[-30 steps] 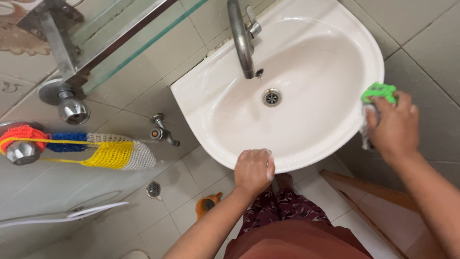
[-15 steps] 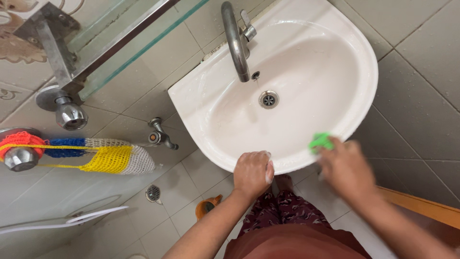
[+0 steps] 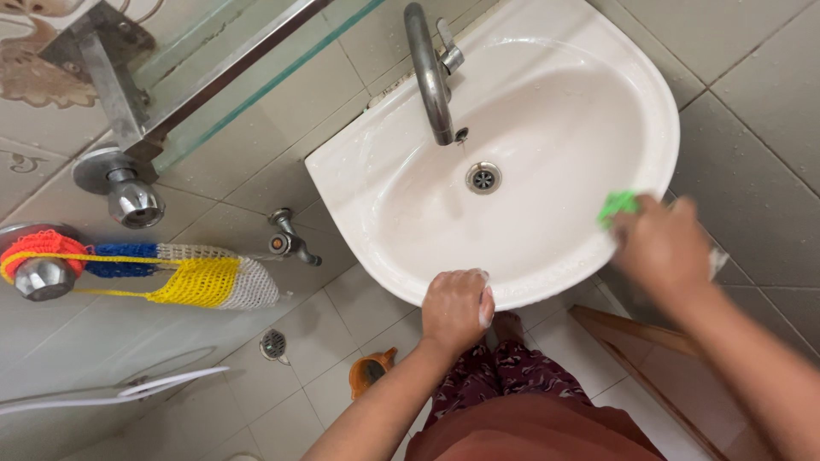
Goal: The person pours water from a jug onto the floor, then retrieves a sponge and scrubber from a wall-mounted bucket. They proceed to scrub the sink basin and faucet with the sponge under running water, rinsing the sponge repeatedly.
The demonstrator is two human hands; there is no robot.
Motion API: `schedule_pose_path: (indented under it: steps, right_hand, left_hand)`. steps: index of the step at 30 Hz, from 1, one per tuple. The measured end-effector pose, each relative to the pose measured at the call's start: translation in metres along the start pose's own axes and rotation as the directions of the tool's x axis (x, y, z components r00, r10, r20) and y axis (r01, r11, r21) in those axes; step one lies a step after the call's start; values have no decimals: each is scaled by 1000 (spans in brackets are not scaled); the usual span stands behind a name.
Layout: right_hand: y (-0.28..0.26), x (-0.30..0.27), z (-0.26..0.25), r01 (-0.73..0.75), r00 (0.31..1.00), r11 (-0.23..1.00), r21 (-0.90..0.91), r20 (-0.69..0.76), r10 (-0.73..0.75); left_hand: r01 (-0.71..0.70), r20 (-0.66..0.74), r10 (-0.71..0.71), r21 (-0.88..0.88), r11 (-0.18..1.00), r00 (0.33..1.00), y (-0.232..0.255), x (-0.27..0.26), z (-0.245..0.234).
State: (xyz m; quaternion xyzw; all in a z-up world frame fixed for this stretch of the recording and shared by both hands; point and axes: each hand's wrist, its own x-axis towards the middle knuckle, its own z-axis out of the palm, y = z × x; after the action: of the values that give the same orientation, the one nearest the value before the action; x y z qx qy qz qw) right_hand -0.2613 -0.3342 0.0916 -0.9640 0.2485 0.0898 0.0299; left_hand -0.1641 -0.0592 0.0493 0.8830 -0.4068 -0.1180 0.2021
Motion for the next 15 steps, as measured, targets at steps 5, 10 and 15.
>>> schedule_pose_path:
  steps: [5,10,15]
  right_hand:
    - [-78,-51,1,178,978,972,154,79,-192]
    - [-119,-68,-2,252,959,914,317,41,-279]
    - [-64,-40,-4,78,986,959,271,122,-114]
  left_hand:
    - [25,54,-25,1,1000,998,-1,1,0]
    - [27,87,-29,29,999,996,-2,3,1]
    - [-20,-11,20,11,1000,1000,-3,0,2]
